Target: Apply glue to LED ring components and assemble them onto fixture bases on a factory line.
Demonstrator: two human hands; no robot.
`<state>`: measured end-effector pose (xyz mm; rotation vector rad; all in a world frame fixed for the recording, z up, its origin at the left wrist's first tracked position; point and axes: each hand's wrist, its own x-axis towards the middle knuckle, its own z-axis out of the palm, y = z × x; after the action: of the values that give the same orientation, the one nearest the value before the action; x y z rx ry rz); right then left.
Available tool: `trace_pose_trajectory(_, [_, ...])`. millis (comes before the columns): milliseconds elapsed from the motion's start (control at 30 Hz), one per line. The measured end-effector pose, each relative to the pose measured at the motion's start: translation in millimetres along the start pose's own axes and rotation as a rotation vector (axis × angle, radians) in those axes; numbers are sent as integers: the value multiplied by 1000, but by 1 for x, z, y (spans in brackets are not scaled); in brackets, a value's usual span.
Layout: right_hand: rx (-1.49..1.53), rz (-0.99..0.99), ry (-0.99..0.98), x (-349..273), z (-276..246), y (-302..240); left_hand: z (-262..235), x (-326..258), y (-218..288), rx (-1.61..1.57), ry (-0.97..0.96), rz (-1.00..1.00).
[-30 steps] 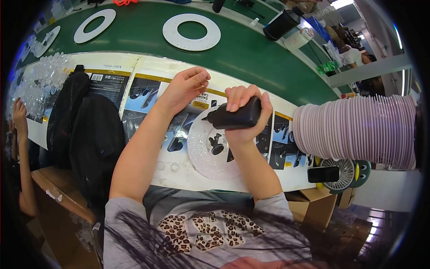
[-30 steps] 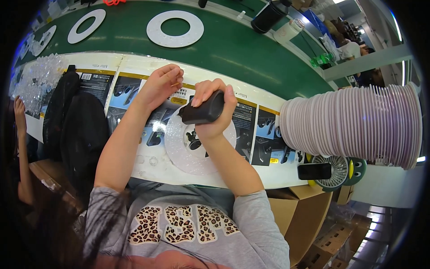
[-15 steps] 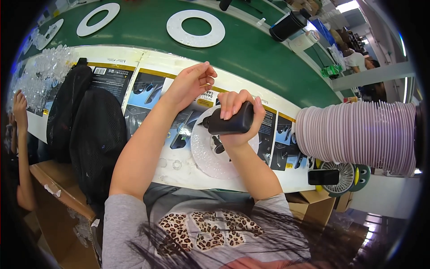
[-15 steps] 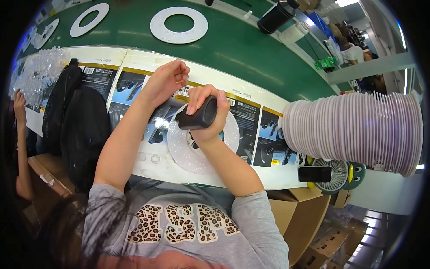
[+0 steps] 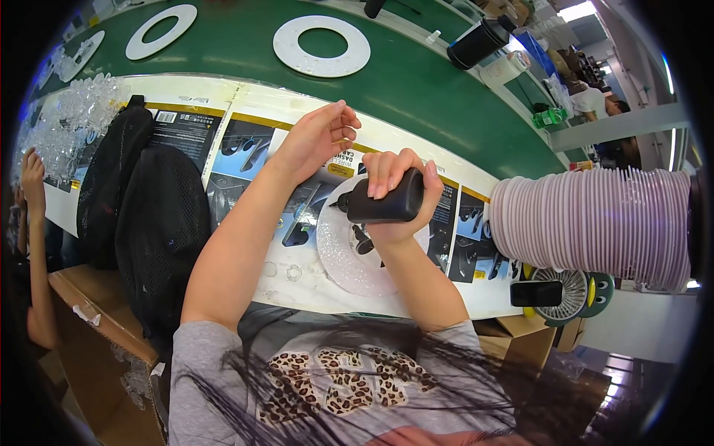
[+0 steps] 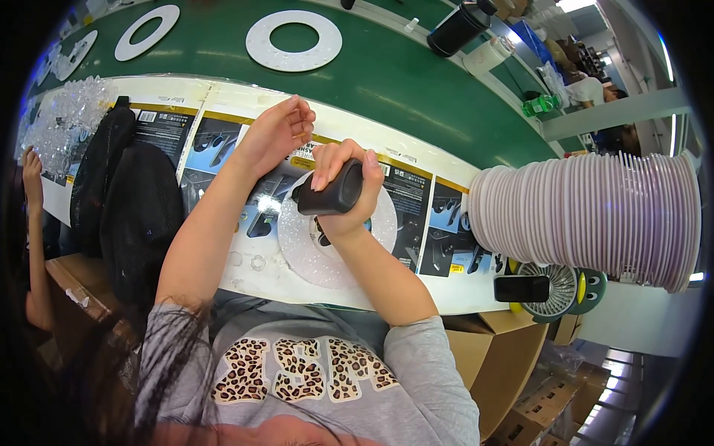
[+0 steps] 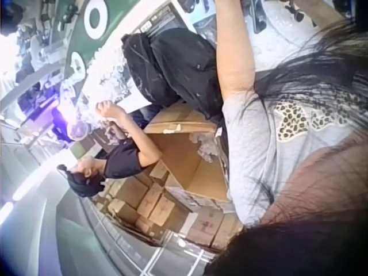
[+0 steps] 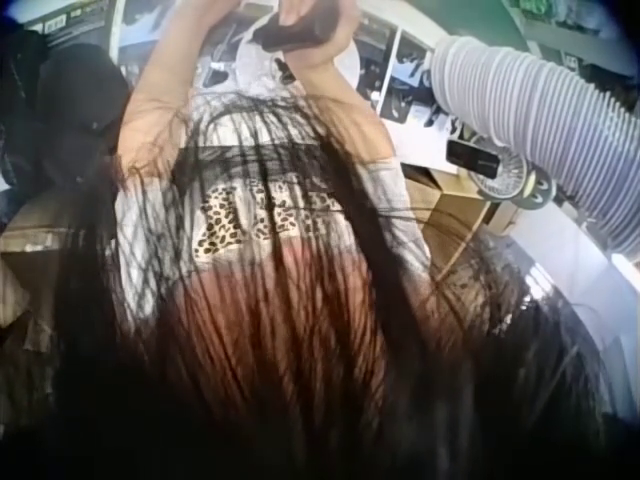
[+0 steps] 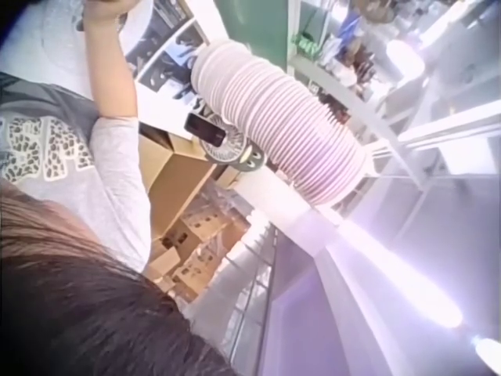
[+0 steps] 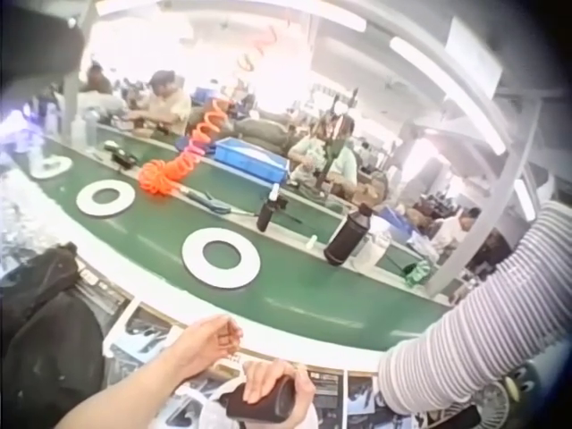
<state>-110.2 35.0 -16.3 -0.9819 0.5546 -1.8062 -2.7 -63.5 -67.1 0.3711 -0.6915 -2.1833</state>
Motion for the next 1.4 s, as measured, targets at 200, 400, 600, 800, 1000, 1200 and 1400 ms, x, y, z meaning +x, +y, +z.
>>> trace_pose_trajectory(200, [-10, 36, -9, -2, 2, 5, -5, -4, 2, -3, 11, 8])
trace_pose_trajectory(400, [-16, 41, 50, 1, 2, -4, -1, 0, -1, -13, 3, -5])
trace_pose_trajectory(600, [-4, 6, 31, 6, -5, -26, -4, -1, 2, 29, 9, -21])
trace_pose_trajectory(800, [-48, 4, 49, 2, -10, -29, -4, 1, -1, -3, 15, -15])
trace_pose_trajectory(1000, [-46, 9, 57, -7, -11, -23, -4, -1, -1, 25, 4, -19])
trace_pose_trajectory(1200, [-11, -5, 56, -8, -15, -22, -2, -1, -1, 15, 20, -16])
trace_pose_trajectory(1400, [-34, 2, 56, -6, -16, -19, -2, 1, 1, 15, 15, -19])
